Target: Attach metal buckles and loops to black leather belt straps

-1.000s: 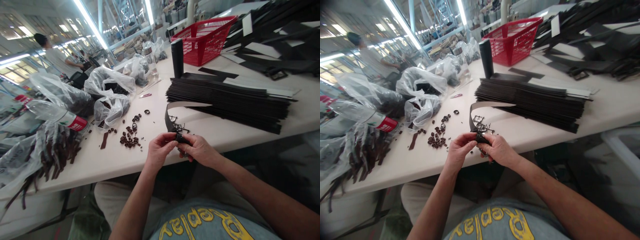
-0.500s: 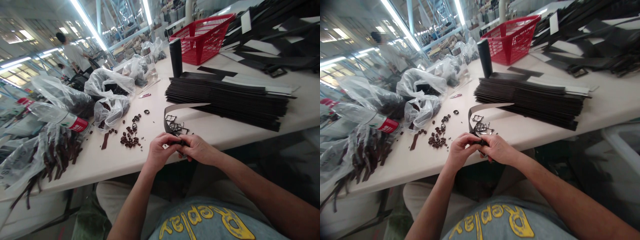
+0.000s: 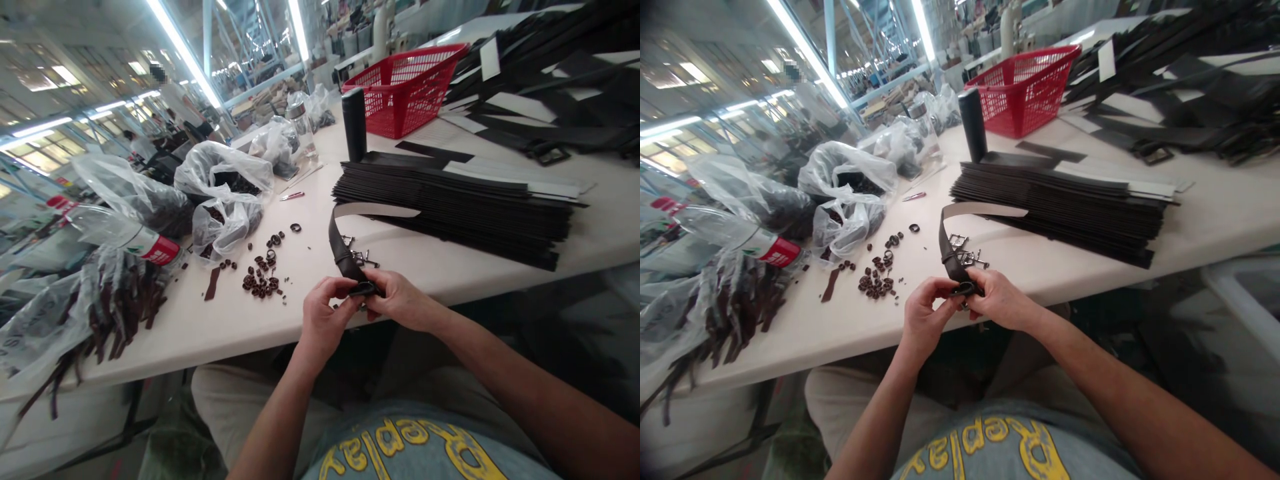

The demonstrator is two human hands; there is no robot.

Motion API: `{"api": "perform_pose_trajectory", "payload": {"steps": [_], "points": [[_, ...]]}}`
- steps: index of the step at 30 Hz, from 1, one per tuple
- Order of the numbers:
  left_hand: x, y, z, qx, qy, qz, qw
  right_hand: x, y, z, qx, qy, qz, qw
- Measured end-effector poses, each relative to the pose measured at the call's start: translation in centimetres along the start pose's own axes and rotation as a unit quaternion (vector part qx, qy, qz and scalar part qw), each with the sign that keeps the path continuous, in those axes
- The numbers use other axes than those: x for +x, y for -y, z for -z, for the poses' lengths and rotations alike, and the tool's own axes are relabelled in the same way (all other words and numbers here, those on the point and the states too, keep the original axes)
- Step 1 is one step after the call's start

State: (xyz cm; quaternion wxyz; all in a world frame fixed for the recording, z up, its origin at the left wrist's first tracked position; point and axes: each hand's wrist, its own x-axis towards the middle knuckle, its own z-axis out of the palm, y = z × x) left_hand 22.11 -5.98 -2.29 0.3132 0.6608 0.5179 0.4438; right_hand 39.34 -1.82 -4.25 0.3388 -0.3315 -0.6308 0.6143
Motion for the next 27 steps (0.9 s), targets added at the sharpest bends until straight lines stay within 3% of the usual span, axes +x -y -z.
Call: {"api": "perform_pose_trajectory", "payload": {"steps": [2,6,10,14,18,20,22,24,27], "points": [[-0.2,0.1,-0.2,0.029,-0.025,-0.029,0.999,0.0,0.0,-0.1,-0.001,-0.006,0.004,1.0],[-0.5,0.2,-0.4,0.152,-0.06,-0.169,0.972,0.0,0.3,-0.1,-0.004,-0.006,-0.01,1.0],[-0.5,0.9,-0.1,0.209,-0.053,-0.186,0.959,-0.3,0.6,0.2,-0.04,0.008,-0.002,0.999],[-0.4,1.0,0.4,0.175,-0.021,-0.138,0.975,-0.6,0.8,0.3,-0.055,0.024,-0.002,0.998],[-0.5,0.2,0.7,0.057,0.03,-0.058,0.996,-0.7,0.9,-0.3,-0.008,0.003,-0.016,1.0],[-0.7,0.1,0.5,0.007,0.031,-0.022,0.999,-0.8,1.1,-0.7,-0.002,-0.016,-0.023,1.0],[-0.9,0.2,0.1,-0.066,-0.004,0.034,0.997,-1.0,1.5,-1.0,0.004,-0.04,-0.022,0.999],[-0.8,0.4,-0.4,-0.18,-0.058,0.113,0.976,-1.3,1.9,-1.4,0.01,-0.052,-0.018,0.998],[-0.2,0.0,-0.5,-0.367,-0.098,0.201,0.903,-1.7,2.5,-2.0,0.008,-0.045,-0.009,0.999]]}}
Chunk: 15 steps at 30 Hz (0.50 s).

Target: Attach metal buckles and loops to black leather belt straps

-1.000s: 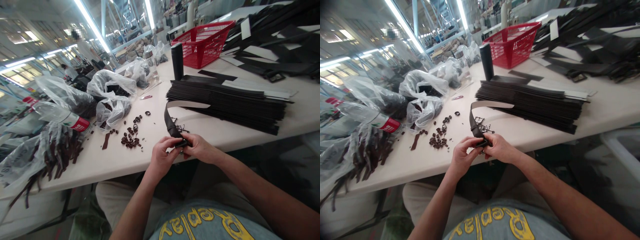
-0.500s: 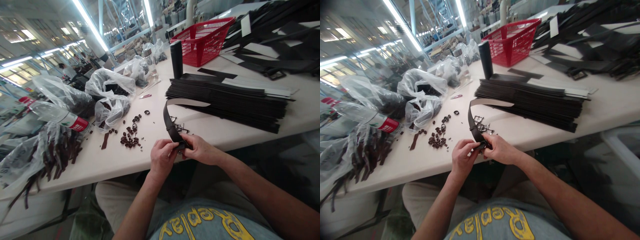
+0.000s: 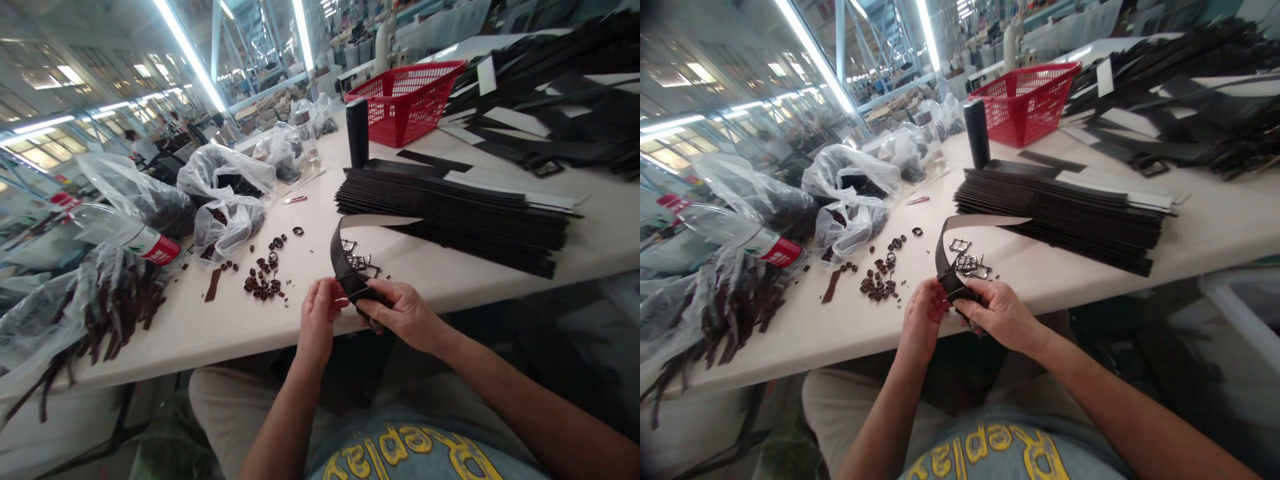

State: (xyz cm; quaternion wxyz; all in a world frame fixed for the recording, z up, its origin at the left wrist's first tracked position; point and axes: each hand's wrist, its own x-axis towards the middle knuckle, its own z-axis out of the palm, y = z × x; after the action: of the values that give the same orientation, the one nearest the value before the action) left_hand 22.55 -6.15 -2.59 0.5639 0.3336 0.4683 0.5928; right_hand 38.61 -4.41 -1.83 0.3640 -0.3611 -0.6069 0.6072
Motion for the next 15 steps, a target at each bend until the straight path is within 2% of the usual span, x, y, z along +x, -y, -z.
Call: {"api": "perform_pose_trajectory", "payload": {"steps": [2,5,9,15], "points": [[0.1,-0.8,-0.6,-0.088,0.023,0.044,0.995,-0.2,0.2,-0.5,-0.023,0.002,0.016,1.0],[-0.4,-2.0,-1.4,-0.139,0.048,0.069,0.987,-0.2,0.4,-1.2,-0.076,-0.024,0.041,0.996],[-1.7,-2.0,-1.8,-0.14,0.041,0.038,0.989,-0.1,0.7,-1.5,-0.097,-0.026,0.023,0.995],[-2.6,-0.1,-1.4,-0.109,0.063,-0.044,0.991,0.1,0.8,-1.4,-0.093,-0.007,-0.006,0.996]]}}
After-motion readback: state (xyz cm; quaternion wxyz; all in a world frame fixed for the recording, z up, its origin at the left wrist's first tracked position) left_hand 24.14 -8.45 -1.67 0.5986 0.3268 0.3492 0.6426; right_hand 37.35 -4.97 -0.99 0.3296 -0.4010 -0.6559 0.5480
